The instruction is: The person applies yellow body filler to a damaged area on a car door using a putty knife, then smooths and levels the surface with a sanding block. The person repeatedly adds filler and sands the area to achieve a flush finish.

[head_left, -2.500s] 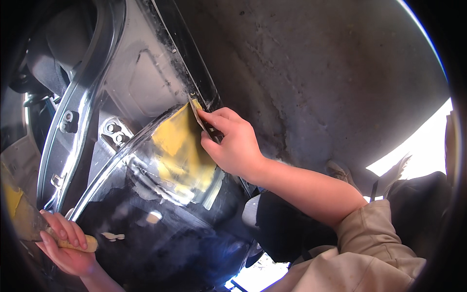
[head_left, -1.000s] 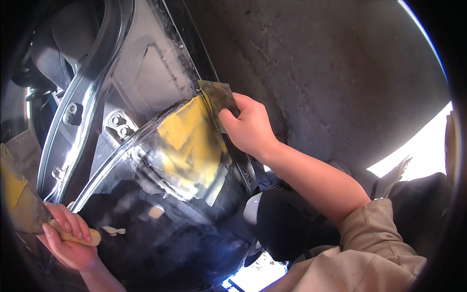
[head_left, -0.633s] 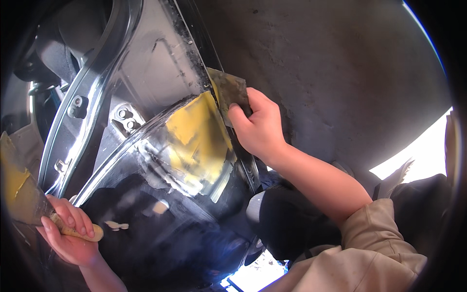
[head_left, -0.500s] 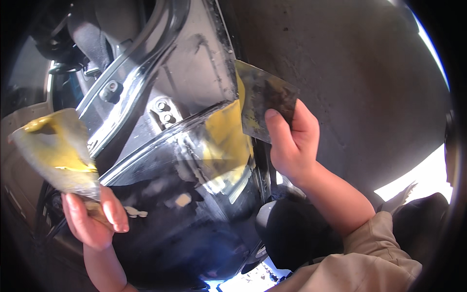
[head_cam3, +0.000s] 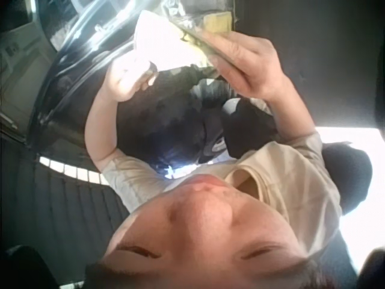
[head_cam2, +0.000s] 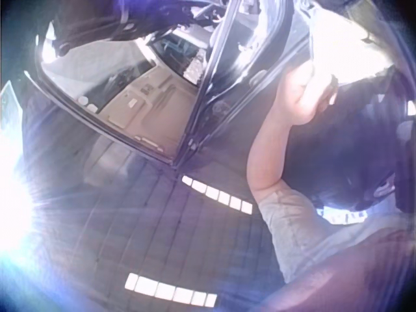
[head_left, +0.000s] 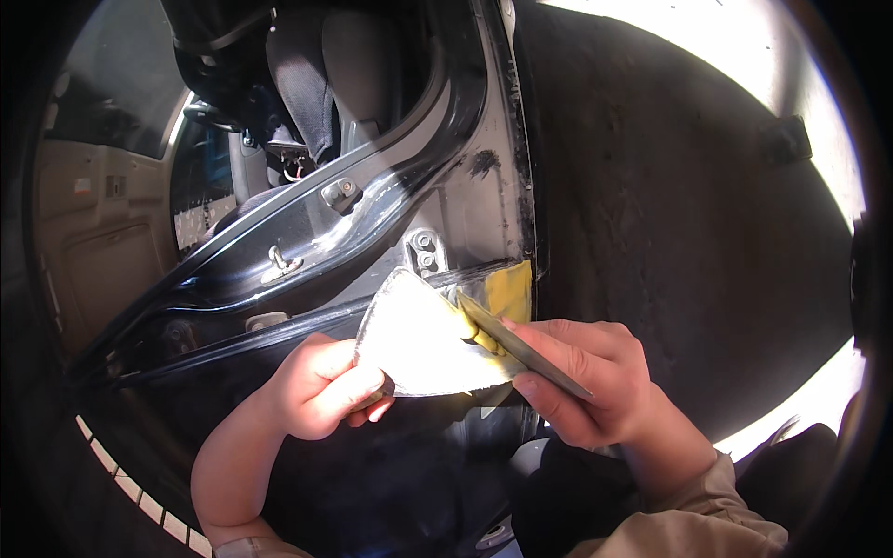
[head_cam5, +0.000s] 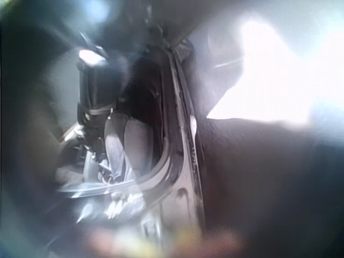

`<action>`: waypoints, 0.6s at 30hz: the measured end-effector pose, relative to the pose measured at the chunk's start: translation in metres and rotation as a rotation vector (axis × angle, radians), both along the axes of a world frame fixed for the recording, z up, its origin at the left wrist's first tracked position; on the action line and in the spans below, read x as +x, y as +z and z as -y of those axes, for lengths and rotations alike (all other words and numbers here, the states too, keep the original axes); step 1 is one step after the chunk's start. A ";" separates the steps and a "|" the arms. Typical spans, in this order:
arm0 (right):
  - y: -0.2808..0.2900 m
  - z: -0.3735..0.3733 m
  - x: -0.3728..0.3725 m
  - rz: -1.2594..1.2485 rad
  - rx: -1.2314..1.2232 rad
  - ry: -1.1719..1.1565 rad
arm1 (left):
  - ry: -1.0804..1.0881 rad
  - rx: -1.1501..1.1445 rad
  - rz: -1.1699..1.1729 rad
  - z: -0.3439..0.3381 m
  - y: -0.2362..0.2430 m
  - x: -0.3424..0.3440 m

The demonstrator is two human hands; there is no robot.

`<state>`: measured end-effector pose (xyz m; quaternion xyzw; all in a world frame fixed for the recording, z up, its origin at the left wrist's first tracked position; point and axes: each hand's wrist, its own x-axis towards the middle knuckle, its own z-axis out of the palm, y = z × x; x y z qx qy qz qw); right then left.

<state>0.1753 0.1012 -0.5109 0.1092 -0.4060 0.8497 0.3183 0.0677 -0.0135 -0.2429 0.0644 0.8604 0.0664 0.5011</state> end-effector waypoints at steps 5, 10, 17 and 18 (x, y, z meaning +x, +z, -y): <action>-0.011 0.001 0.002 -0.025 0.251 0.100 | -0.001 0.119 -0.028 0.010 0.001 0.005; -0.012 0.036 -0.001 0.359 0.199 -0.175 | 0.180 0.221 -0.318 0.004 -0.004 0.007; 0.006 0.037 -0.015 0.346 0.222 -0.600 | 0.136 0.152 -0.291 0.015 -0.016 0.012; 0.008 0.040 -0.014 0.306 0.143 -0.537 | 0.199 0.168 -0.286 0.014 -0.016 0.013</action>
